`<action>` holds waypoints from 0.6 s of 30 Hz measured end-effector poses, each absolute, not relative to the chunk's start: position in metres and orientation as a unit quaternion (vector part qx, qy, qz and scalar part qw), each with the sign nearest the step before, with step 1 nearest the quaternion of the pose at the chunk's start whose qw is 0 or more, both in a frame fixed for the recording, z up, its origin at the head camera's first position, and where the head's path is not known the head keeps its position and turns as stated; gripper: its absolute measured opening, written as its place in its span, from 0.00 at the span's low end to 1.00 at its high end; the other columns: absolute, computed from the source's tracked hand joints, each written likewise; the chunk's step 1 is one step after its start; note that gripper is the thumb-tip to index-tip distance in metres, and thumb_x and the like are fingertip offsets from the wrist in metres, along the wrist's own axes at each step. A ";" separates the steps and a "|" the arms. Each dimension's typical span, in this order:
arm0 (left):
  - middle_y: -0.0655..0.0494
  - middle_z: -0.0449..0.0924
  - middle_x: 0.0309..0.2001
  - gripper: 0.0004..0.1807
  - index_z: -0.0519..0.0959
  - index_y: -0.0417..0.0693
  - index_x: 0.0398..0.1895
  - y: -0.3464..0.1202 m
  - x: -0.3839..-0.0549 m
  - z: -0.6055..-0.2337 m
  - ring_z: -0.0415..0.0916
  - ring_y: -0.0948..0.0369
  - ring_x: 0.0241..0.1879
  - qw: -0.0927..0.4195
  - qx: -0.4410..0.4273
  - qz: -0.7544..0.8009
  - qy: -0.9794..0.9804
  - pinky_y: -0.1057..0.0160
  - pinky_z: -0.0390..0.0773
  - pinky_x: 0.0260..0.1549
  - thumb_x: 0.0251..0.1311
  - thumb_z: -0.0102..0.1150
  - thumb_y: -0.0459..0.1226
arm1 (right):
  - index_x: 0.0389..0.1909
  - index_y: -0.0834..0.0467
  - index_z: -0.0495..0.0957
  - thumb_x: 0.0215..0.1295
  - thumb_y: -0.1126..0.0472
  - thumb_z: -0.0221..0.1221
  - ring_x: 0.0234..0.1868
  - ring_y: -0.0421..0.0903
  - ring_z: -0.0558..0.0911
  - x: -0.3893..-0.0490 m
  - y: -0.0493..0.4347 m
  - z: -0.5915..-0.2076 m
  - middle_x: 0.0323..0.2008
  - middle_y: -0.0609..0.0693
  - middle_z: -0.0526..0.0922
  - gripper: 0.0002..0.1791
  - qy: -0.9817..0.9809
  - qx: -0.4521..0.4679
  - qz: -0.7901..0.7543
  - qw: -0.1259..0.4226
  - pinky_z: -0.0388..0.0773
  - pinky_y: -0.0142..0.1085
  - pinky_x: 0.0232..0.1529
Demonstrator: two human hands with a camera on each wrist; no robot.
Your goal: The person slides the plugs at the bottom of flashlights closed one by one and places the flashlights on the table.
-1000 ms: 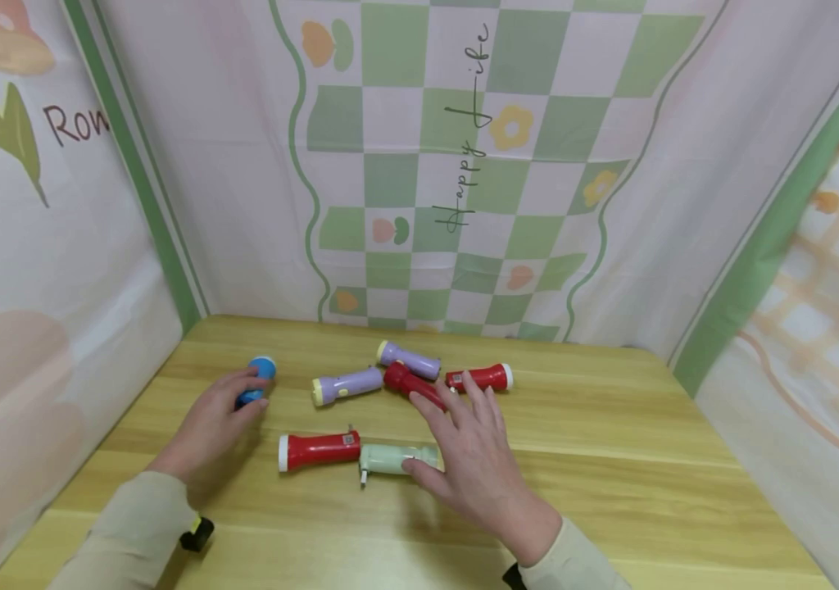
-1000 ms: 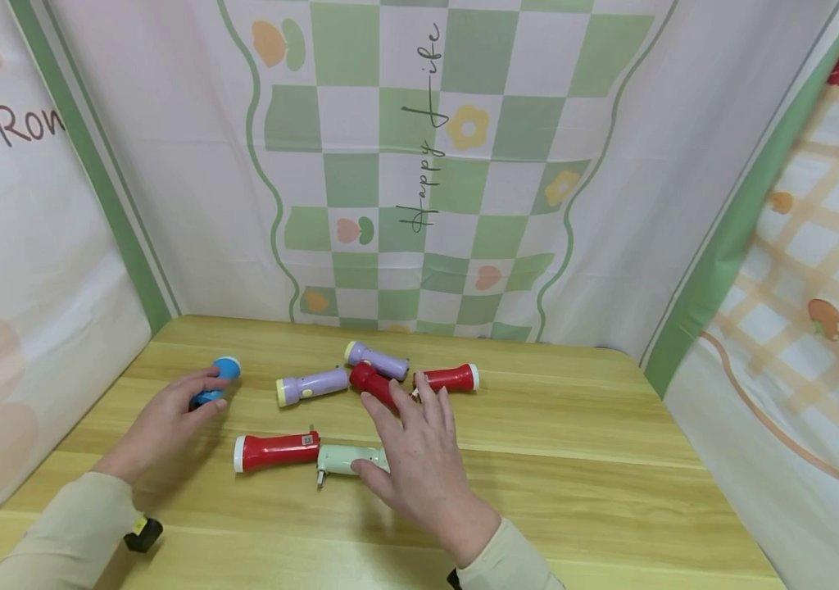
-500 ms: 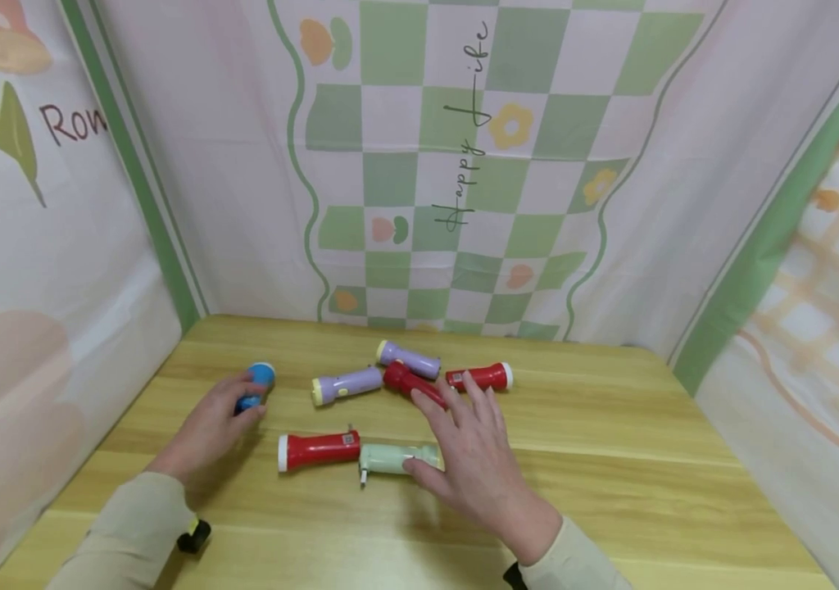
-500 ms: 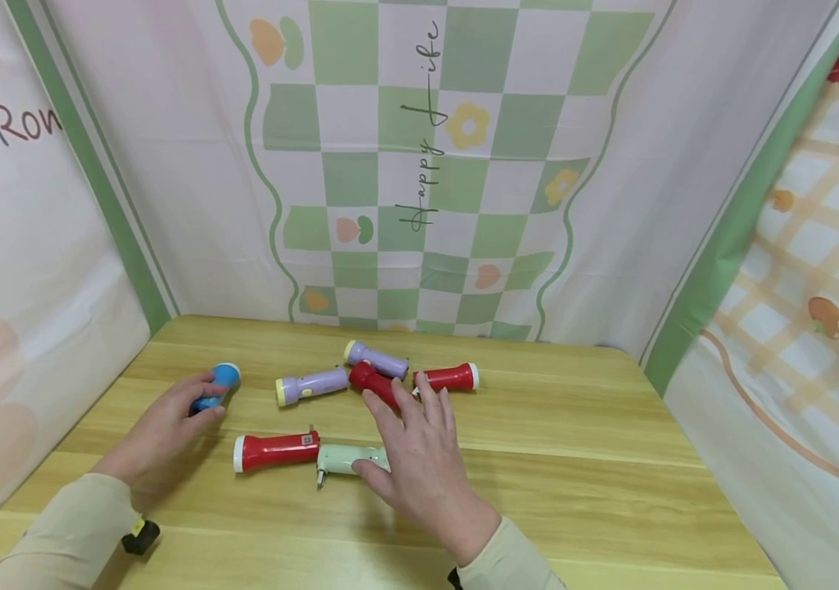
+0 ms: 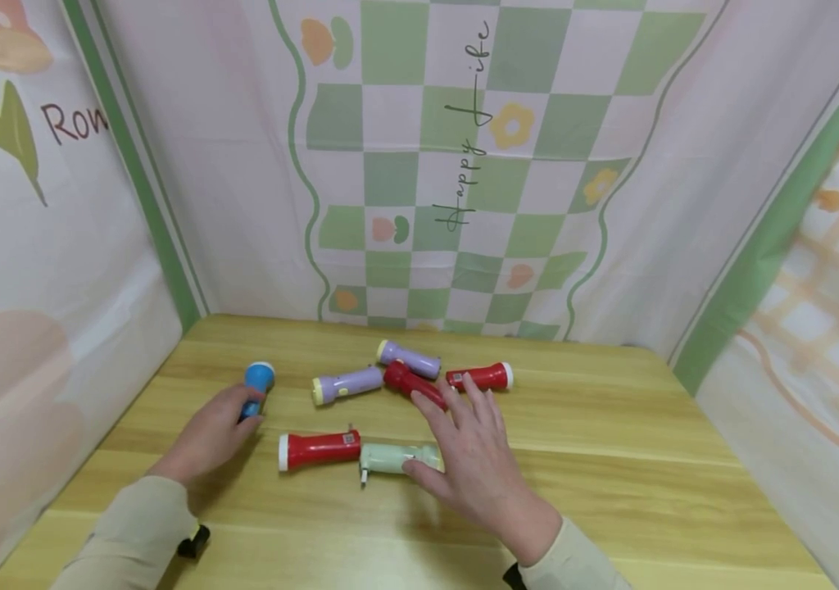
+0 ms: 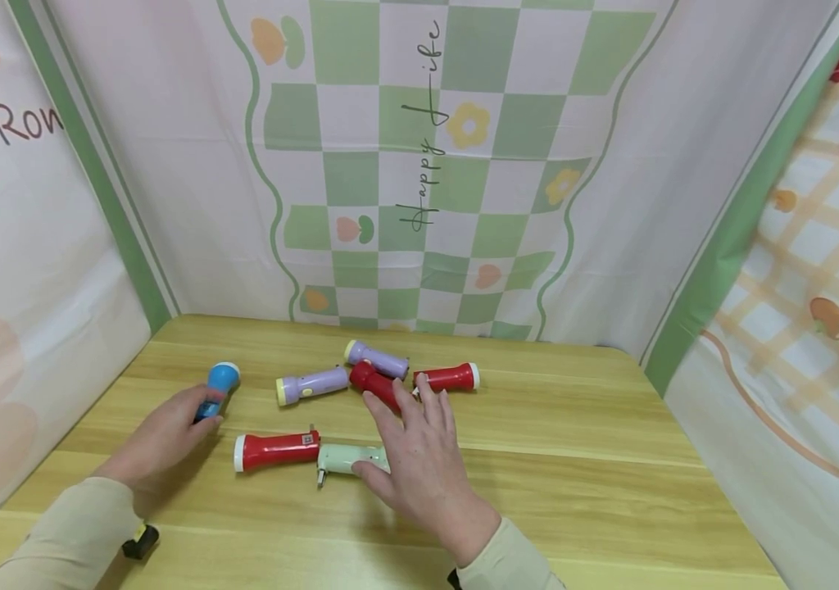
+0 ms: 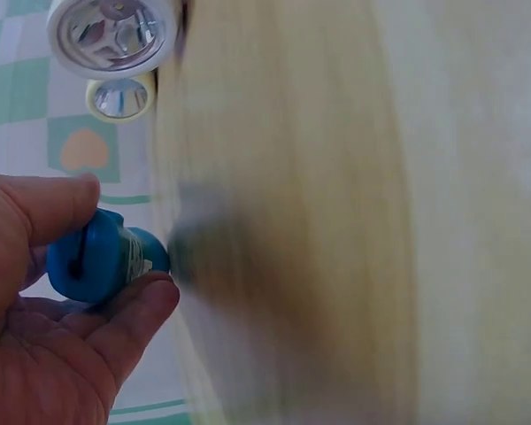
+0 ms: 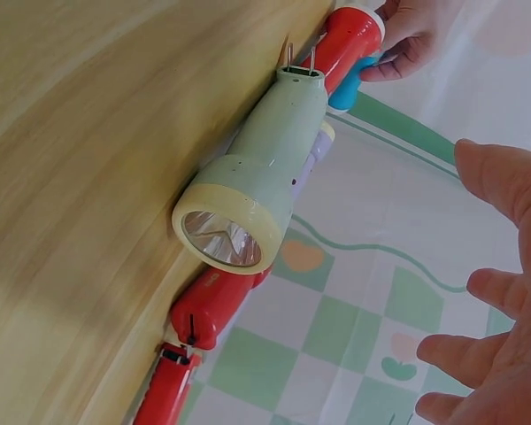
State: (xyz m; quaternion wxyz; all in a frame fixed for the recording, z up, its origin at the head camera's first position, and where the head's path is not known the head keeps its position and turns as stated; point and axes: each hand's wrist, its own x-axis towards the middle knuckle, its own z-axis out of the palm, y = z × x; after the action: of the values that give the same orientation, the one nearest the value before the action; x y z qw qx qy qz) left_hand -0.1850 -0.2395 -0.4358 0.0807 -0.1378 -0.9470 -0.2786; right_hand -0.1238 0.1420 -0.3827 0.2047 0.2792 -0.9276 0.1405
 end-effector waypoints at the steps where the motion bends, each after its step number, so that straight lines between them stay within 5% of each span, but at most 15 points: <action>1: 0.33 0.80 0.54 0.17 0.76 0.32 0.57 -0.238 -0.185 -0.436 0.78 0.36 0.57 0.078 -0.136 -0.269 -0.950 0.34 0.79 0.56 0.70 0.63 0.31 | 0.76 0.51 0.68 0.60 0.38 0.72 0.79 0.70 0.56 -0.124 0.142 -0.383 0.76 0.65 0.65 0.46 -0.928 0.279 0.141 0.204 0.52 0.72 0.75; 18: 0.38 0.82 0.49 0.17 0.76 0.37 0.52 -0.229 -0.178 -0.440 0.81 0.39 0.53 0.110 -0.151 -0.198 -0.962 0.37 0.82 0.52 0.65 0.69 0.32 | 0.76 0.51 0.68 0.61 0.36 0.71 0.80 0.70 0.55 -0.122 0.143 -0.381 0.77 0.64 0.65 0.46 -0.933 0.273 0.134 0.192 0.51 0.72 0.75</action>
State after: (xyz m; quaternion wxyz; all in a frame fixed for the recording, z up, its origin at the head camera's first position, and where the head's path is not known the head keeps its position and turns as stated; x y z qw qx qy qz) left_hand -0.1782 -0.2287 -0.4403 0.1103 -0.1512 -0.9622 -0.1980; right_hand -0.1216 0.1426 -0.3812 0.1923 0.2732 -0.9329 0.1343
